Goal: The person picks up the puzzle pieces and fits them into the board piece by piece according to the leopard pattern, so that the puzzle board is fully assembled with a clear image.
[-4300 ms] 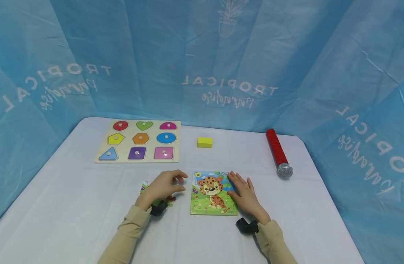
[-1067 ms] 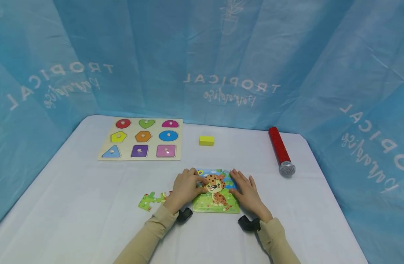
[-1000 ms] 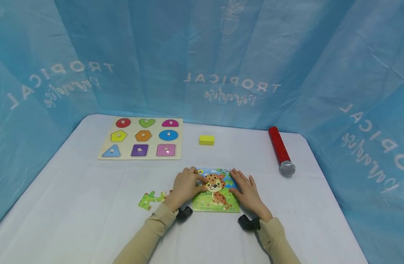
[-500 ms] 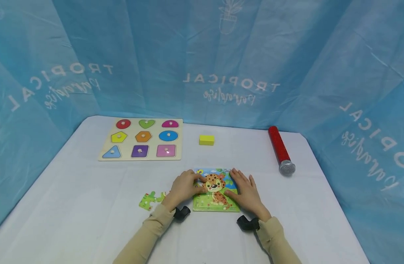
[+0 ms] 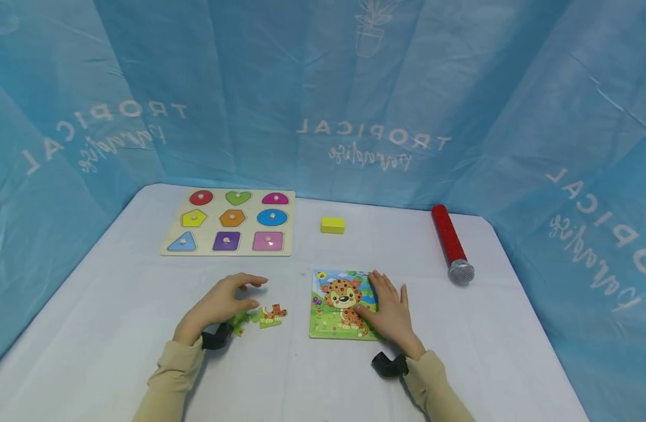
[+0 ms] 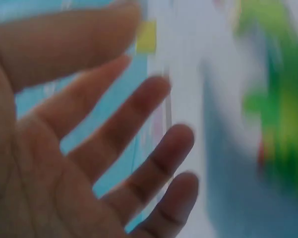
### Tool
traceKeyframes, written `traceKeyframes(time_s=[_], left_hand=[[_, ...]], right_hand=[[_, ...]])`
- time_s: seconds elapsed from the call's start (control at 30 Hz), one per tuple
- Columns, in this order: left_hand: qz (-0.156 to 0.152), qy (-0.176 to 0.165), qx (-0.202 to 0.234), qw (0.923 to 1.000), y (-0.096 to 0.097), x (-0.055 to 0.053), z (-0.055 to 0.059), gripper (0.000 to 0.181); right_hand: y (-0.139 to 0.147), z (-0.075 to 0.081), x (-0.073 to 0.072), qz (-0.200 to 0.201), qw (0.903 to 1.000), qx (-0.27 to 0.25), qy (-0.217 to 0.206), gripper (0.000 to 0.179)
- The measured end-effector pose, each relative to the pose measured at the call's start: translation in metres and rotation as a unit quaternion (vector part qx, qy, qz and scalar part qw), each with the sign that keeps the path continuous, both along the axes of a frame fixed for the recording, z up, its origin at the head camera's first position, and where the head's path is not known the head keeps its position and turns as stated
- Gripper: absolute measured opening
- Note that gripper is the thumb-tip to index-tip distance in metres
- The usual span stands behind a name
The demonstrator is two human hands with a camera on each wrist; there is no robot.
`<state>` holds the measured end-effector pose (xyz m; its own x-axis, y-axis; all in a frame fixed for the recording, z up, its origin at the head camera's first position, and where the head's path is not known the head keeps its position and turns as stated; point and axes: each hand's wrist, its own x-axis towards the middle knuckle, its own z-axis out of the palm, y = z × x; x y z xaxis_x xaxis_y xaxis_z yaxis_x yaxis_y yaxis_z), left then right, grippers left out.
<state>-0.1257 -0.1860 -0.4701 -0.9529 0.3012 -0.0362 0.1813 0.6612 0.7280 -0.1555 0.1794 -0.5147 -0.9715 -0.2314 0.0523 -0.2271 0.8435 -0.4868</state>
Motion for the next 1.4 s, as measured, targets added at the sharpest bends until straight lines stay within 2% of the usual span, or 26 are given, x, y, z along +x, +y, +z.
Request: traceKeyframes(time_s=[0.13, 0.23, 0.3, 0.53, 0.63, 0.77, 0.87, 1.0, 1.07, 1.23, 1.4], left_hand=[[-0.013, -0.006, -0.014, 0.9998, -0.022, 0.016, -0.005, 0.05], [-0.027, 0.005, -0.031, 0.9991, -0.028, 0.026, -0.009, 0.054], [-0.026, 0.017, -0.036, 0.9989, -0.03, 0.029, -0.011, 0.055], [0.008, 0.012, -0.01, 0.9998, -0.028, 0.031, -0.015, 0.051], [0.023, -0.003, 0.047, 0.9986, -0.021, 0.028, -0.018, 0.046], [0.04, -0.036, 0.149, 0.9873, -0.002, 0.02, -0.021, 0.037], [0.022, -0.056, 0.182, 0.9815, 0.02, 0.012, -0.019, 0.034], [-0.034, -0.074, 0.177, 0.9808, 0.06, 0.0, -0.015, 0.032], [-0.052, -0.075, 0.168, 0.9815, 0.079, -0.004, -0.015, 0.03], [-0.063, -0.052, 0.15, 0.9853, 0.111, -0.013, -0.018, 0.027], [-0.068, -0.021, 0.117, 0.9905, 0.125, -0.018, -0.02, 0.025]], right_hand=[[0.001, -0.002, 0.001, 0.003, 1.0, 0.003, 0.005, 0.081], [0.003, -0.004, 0.001, 0.008, 0.9998, 0.002, 0.016, 0.081], [0.003, -0.005, 0.001, 0.009, 0.9997, -0.001, 0.021, 0.081], [0.002, -0.006, 0.002, 0.015, 0.9996, -0.012, 0.02, 0.081], [0.002, -0.005, 0.002, 0.013, 0.9997, -0.007, 0.017, 0.081], [0.001, -0.004, 0.002, 0.013, 0.9998, -0.002, 0.017, 0.08], [0.001, -0.003, 0.002, 0.013, 0.9998, -0.002, 0.017, 0.08], [0.001, -0.002, 0.002, 0.015, 0.9997, -0.008, 0.02, 0.079], [0.0, -0.002, 0.002, 0.018, 0.9996, -0.011, 0.019, 0.079], [0.0, -0.004, 0.002, 0.018, 0.9996, -0.01, 0.021, 0.079], [0.003, -0.003, 0.001, 0.016, 0.9996, -0.005, 0.024, 0.079]])
